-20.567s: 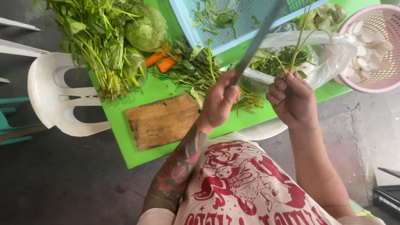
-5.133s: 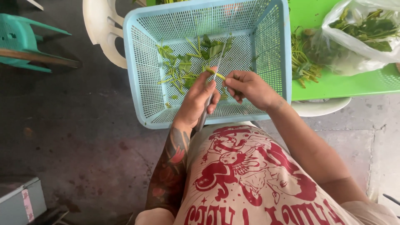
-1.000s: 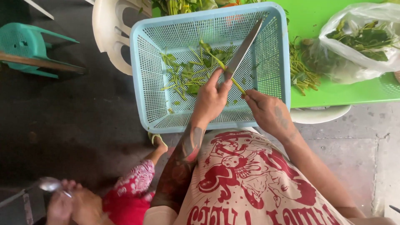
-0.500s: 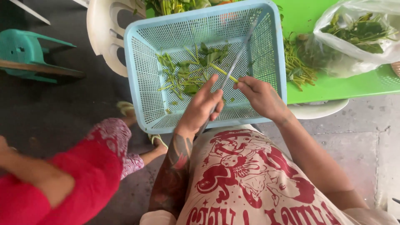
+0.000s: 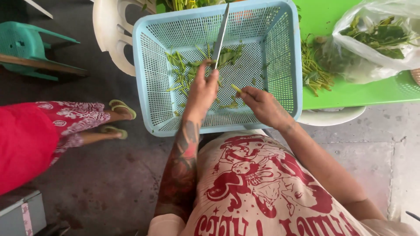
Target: The person stands at a green table and uses a knife to trim the stems and leaves of green vegetables. They place the trimmed pieces into a light blue plastic basket while discarding the unwanted parts onto the table.
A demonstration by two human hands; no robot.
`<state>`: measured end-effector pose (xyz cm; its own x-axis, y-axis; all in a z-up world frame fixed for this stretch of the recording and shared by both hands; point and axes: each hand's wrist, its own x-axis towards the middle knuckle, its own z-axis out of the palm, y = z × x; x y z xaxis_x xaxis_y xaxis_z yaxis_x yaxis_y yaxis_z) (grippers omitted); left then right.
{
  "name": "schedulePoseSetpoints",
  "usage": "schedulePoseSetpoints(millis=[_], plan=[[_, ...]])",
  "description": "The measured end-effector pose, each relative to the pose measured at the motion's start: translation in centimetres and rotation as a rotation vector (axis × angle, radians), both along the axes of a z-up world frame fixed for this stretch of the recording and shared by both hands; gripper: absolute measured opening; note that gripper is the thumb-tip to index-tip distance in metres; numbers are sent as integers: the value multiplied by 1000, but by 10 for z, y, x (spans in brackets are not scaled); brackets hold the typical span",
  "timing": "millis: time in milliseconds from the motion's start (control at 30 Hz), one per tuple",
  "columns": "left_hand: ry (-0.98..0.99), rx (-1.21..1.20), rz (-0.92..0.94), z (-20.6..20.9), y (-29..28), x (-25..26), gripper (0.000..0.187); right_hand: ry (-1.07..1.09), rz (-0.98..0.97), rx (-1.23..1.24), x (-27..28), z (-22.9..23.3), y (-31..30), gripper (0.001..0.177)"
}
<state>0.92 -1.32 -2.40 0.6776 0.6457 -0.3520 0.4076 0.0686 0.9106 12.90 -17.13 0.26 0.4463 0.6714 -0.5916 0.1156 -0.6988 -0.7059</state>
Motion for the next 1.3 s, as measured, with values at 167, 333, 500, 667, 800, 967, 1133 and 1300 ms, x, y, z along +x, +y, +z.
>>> schedulePoseSetpoints(millis=[167, 333, 500, 667, 800, 967, 1133, 1300], plan=[[-179, -446, -101, 32, -3, -18, 76, 41, -8, 165, 24, -6, 8, 27], [-363, -461, -221, 9, -19, -14, 83, 222, -21, 334, 23, -6, 15, 23], [-383, -487, -194, 11, -21, -17, 74, 92, 8, 290, 19, -3, 17, 31], [-382, -306, -103, -6, -32, -13, 62, -89, 113, 146, 10, -5, 25, 26], [-291, -191, -2, -20, -6, -13, 65, -14, 119, 124, -1, 0, 18, 30], [-296, -541, -166, 7, -15, -27, 74, 419, -36, 326, 16, -9, 23, 33], [-335, -480, -95, 14, -24, -19, 58, 425, -20, 372, 17, -23, 20, 26], [-352, -498, -99, 17, -20, -28, 58, 282, -43, 380, 19, -5, 2, 22]])
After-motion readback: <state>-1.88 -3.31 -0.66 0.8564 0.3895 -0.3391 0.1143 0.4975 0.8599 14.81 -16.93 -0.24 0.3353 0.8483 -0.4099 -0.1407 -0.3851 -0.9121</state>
